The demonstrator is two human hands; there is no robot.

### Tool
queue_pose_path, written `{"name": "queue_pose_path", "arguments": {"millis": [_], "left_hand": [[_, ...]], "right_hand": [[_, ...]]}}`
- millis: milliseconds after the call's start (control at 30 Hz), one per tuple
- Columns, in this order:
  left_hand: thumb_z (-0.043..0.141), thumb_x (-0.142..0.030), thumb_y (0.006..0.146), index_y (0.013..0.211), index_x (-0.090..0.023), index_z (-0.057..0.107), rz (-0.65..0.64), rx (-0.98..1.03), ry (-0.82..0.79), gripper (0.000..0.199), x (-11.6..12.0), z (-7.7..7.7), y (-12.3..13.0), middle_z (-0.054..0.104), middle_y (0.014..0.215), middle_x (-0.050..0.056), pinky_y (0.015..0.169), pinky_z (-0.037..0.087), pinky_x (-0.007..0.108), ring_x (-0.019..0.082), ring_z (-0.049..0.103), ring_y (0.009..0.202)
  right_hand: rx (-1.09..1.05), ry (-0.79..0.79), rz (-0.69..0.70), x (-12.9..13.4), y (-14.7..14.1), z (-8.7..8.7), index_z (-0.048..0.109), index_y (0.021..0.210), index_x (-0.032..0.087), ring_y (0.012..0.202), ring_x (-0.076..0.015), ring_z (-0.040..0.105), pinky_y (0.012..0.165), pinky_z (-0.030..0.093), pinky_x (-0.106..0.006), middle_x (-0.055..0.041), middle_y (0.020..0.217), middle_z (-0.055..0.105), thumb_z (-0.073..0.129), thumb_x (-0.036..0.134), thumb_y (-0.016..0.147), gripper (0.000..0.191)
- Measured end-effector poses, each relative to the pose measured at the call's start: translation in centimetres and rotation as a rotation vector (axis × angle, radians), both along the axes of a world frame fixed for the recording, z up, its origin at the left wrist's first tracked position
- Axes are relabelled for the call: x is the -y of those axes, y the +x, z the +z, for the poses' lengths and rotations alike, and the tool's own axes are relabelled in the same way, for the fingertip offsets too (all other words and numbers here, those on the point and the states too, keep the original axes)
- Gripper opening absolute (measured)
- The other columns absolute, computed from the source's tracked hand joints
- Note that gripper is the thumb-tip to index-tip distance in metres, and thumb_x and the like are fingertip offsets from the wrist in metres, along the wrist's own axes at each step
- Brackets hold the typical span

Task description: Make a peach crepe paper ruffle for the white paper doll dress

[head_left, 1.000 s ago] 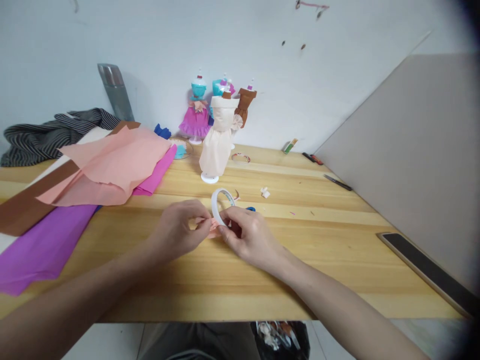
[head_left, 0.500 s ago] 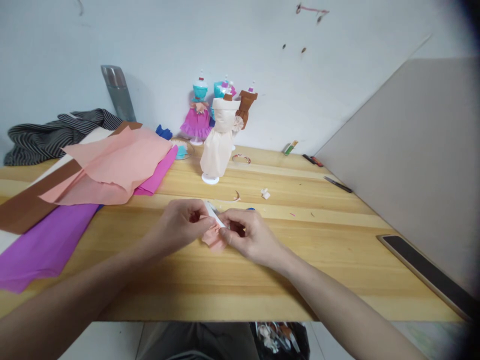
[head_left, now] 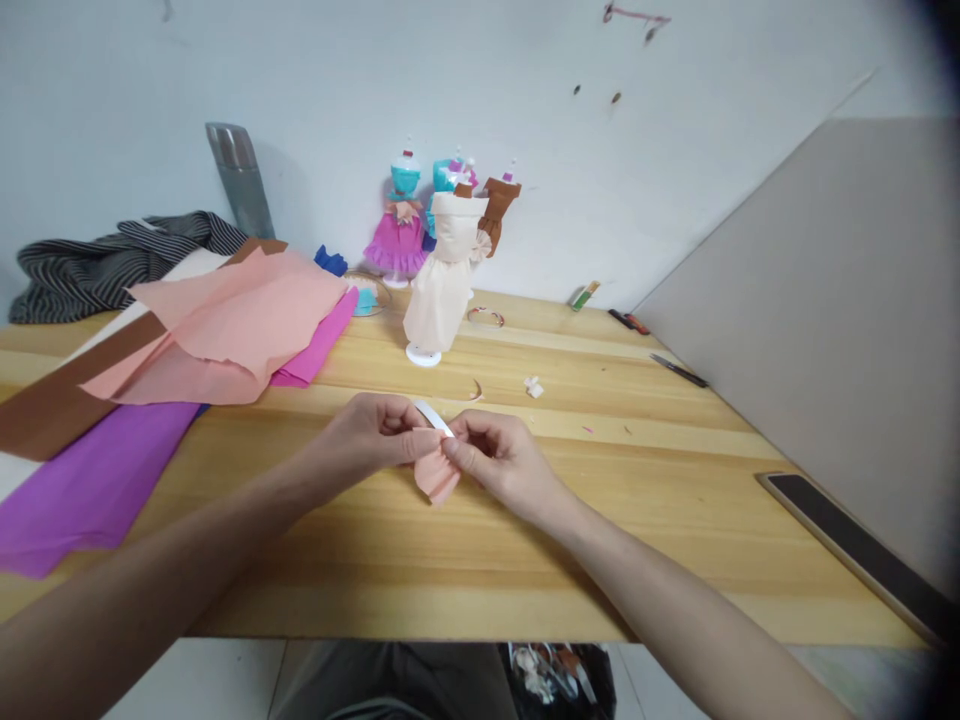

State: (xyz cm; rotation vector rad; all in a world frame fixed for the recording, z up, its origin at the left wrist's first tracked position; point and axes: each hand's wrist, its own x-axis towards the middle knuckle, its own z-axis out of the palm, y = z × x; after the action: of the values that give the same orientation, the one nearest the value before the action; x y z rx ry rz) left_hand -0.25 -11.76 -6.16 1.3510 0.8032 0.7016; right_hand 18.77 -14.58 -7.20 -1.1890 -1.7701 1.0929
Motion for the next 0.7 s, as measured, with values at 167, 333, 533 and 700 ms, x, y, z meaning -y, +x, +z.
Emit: {"name": "queue_pose_path", "arguments": {"millis": [167, 333, 533, 700], "left_hand": [[0.076, -0.034, 0.063, 0.063, -0.012, 0.057, 0.052, 0.028, -0.068, 0.029, -0.1, -0.2, 0.2, 0.062, 0.057, 0.0, 0.058, 0.045, 0.023, 0.01, 0.056, 0.055], [0.076, -0.03, 0.064, 0.08, -0.013, 0.059, 0.061, 0.137, -0.11, 0.029, -0.3, -1.1, 0.2, 0.069, 0.073, 0.003, 0.064, 0.049, 0.026, 0.013, 0.062, 0.064], [0.076, -0.028, 0.061, 0.067, -0.013, 0.055, 0.178, 0.082, -0.003, 0.026, -0.2, -1.7, 0.6, 0.063, 0.053, -0.001, 0.054, 0.047, 0.023, 0.01, 0.056, 0.048], [0.077, -0.026, 0.06, 0.094, -0.014, 0.063, 0.091, 0.076, -0.017, 0.038, 0.0, -1.5, 1.0, 0.071, 0.08, 0.003, 0.067, 0.049, 0.026, 0.014, 0.065, 0.071]], "right_hand": [[-0.047, -0.006, -0.046, -0.2, 0.1, 0.1, 0.051, 0.062, 0.017, 0.052, -0.0088, 0.036, 0.049, 0.028, -0.023, 0.0033, 0.057, 0.042, 0.059, 0.039, 0.077, 0.028], [-0.051, -0.023, -0.076, -0.5, 0.2, -0.1, 0.051, 0.062, 0.016, 0.052, -0.0095, 0.039, 0.049, 0.03, -0.023, 0.0025, 0.057, 0.044, 0.058, 0.04, 0.076, 0.028], [-0.055, -0.004, -0.128, -0.6, 0.3, -0.3, 0.051, 0.061, 0.017, 0.05, -0.0094, 0.04, 0.047, 0.03, -0.023, 0.0024, 0.055, 0.046, 0.059, 0.04, 0.074, 0.027], [-0.047, 0.011, -0.154, -0.8, 0.3, -0.2, 0.051, 0.061, 0.017, 0.05, -0.01, 0.043, 0.048, 0.031, -0.023, 0.0014, 0.056, 0.049, 0.058, 0.039, 0.075, 0.027]]}}
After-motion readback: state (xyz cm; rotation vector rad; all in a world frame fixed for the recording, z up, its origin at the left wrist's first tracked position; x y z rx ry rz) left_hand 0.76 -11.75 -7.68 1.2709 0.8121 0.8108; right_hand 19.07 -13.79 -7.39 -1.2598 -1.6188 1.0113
